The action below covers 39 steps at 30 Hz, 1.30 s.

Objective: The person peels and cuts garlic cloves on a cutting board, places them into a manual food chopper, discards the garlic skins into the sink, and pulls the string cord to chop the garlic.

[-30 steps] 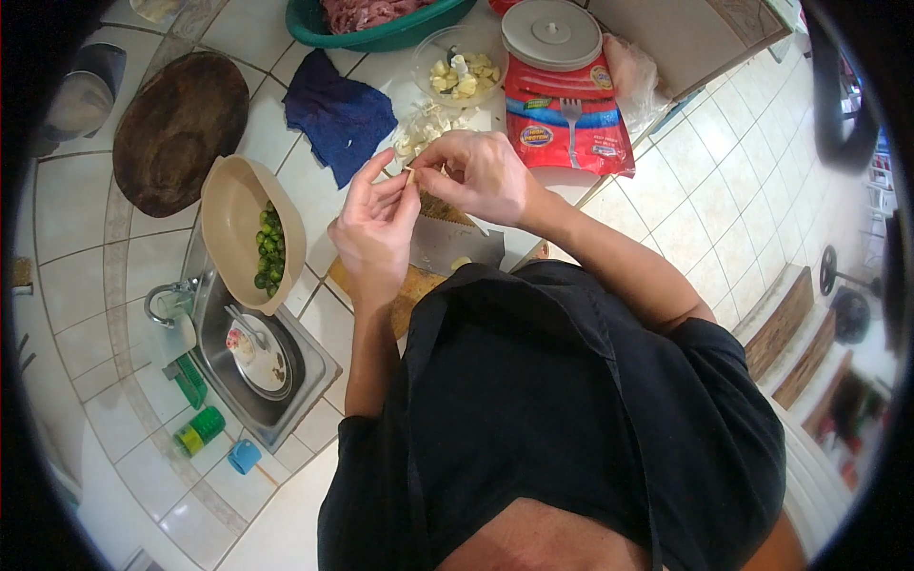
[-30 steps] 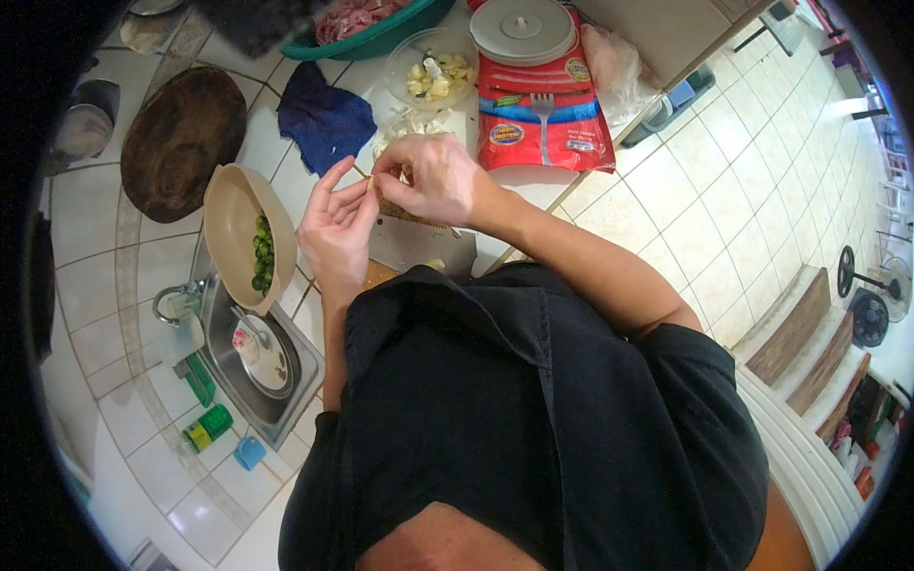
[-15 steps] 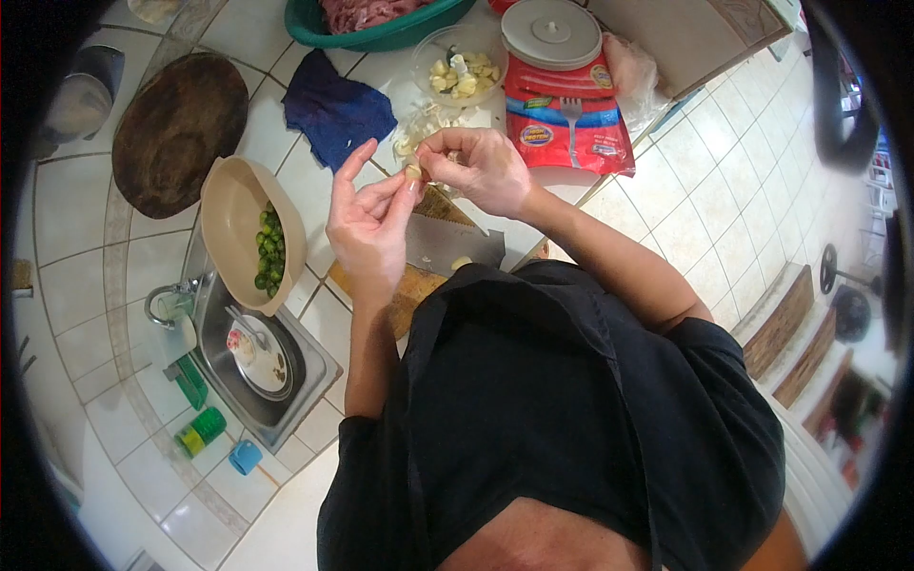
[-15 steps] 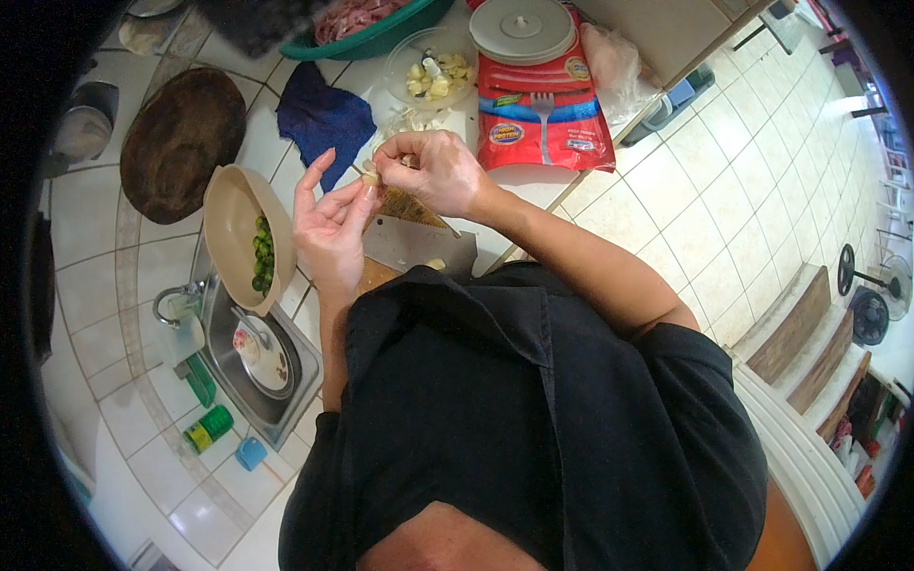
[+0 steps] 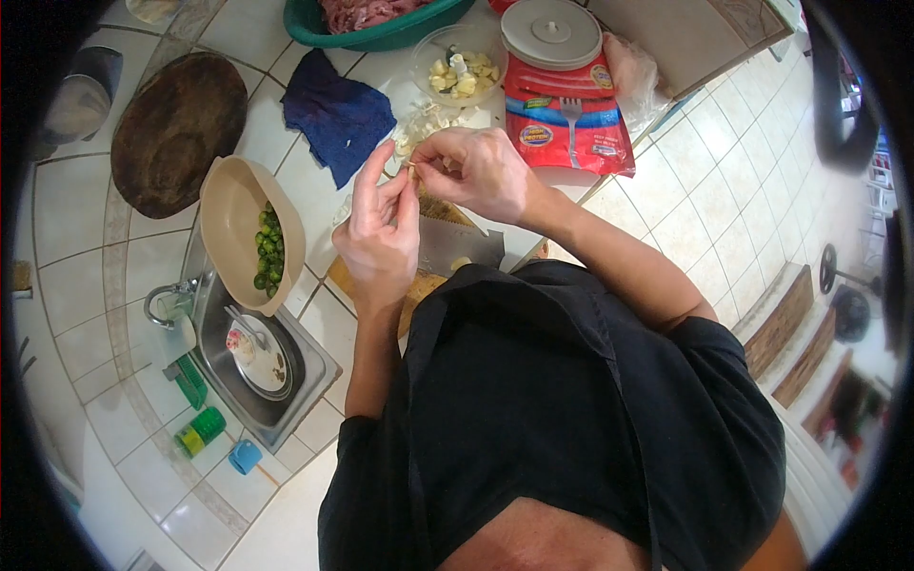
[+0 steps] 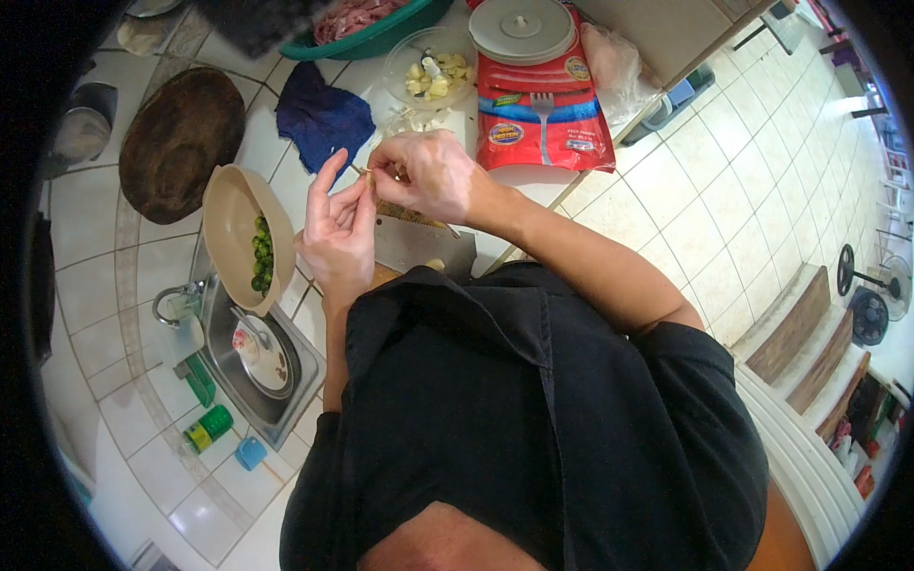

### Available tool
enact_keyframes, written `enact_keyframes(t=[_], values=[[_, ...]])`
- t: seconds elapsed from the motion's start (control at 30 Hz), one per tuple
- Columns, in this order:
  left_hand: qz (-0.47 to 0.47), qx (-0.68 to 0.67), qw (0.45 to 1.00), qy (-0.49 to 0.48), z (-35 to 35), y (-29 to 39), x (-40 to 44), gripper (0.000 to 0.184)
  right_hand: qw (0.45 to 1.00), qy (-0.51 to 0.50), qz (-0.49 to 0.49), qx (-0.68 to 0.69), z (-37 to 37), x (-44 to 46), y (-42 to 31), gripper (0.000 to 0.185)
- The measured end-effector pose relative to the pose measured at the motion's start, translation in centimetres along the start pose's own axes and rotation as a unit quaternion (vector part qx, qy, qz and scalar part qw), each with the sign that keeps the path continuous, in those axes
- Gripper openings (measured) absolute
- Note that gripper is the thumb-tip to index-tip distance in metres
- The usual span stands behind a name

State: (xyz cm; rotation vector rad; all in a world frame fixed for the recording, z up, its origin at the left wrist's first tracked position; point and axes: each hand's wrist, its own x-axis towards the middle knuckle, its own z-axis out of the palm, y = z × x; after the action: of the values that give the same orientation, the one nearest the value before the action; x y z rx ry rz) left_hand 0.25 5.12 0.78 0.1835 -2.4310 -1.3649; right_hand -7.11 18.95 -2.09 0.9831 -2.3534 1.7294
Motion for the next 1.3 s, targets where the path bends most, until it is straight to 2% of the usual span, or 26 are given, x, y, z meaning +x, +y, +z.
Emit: enact_keyframes(t=[0.13,0.53,0.6,0.7,0.73,0.77,0.8,0.87,0.9,1.03,1.07,1.1,1.17,1.3], values=[[0.027,0.018,0.999,-0.003,-0.1,-0.1,0.2,0.042,1.0,-0.004,-0.011,0.015,0.2,0.2,0.5,0.019],[-0.015,-0.004,1.0,-0.016,-0.2,-0.8,0.1,0.041,0.998,-0.011,0.043,0.046,1.3,-0.2,1.5,0.017],[-0.044,-0.116,0.992,-0.013,-0.1,-1.6,0.1,0.043,0.997,-0.011,0.056,0.049,1.5,-0.3,1.6,0.017],[-0.073,-0.193,0.978,-0.04,-0.4,-2.5,0.2,0.046,0.997,-0.009,0.069,0.029,1.6,-0.3,1.8,0.017],[-0.073,-0.193,0.978,-0.039,-0.6,-2.6,0.4,0.046,0.985,-0.02,0.142,0.094,1.4,-0.2,1.6,0.018],[-0.112,-0.25,0.96,-0.061,-0.9,-2.5,0.6,0.044,0.964,-0.032,0.213,0.159,1.2,-0.1,1.4,0.019],[-0.151,-0.306,0.936,-0.082,-1.0,-2.5,0.8,0.043,0.964,-0.033,0.213,0.159,1.2,-0.1,1.4,0.019],[-0.172,-0.338,0.919,-0.104,-1.1,-3.8,0.9,0.041,0.91,-0.052,0.279,0.303,1.2,-0.1,1.4,0.023],[-0.193,-0.369,0.9,-0.126,-1.2,-4.3,0.9,0.039,0.91,-0.052,0.279,0.303,1.2,-0.1,1.4,0.023],[-0.184,-0.398,0.887,-0.147,-1.5,-5.0,1.0,0.032,0.889,-0.039,0.293,0.35,1.0,0.0,1.1,0.023],[-0.202,-0.441,0.864,-0.133,-1.5,-5.1,1.0,0.03,0.88,-0.03,0.297,0.369,0.8,0.2,0.9,0.023],[-0.22,-0.483,0.839,-0.12,-1.5,-5.1,1.0,0.028,0.88,-0.03,0.296,0.369,0.6,0.3,0.7,0.023],[-0.236,-0.504,0.823,-0.117,-1.6,-4.8,1.2,0.026,0.918,-0.041,0.29,0.267,0.3,0.5,0.5,0.023],[-0.256,-0.56,0.78,-0.11,-1.6,-5.6,1.3,0.021,0.924,-0.04,0.293,0.243,0.4,0.3,0.3,0.024]])
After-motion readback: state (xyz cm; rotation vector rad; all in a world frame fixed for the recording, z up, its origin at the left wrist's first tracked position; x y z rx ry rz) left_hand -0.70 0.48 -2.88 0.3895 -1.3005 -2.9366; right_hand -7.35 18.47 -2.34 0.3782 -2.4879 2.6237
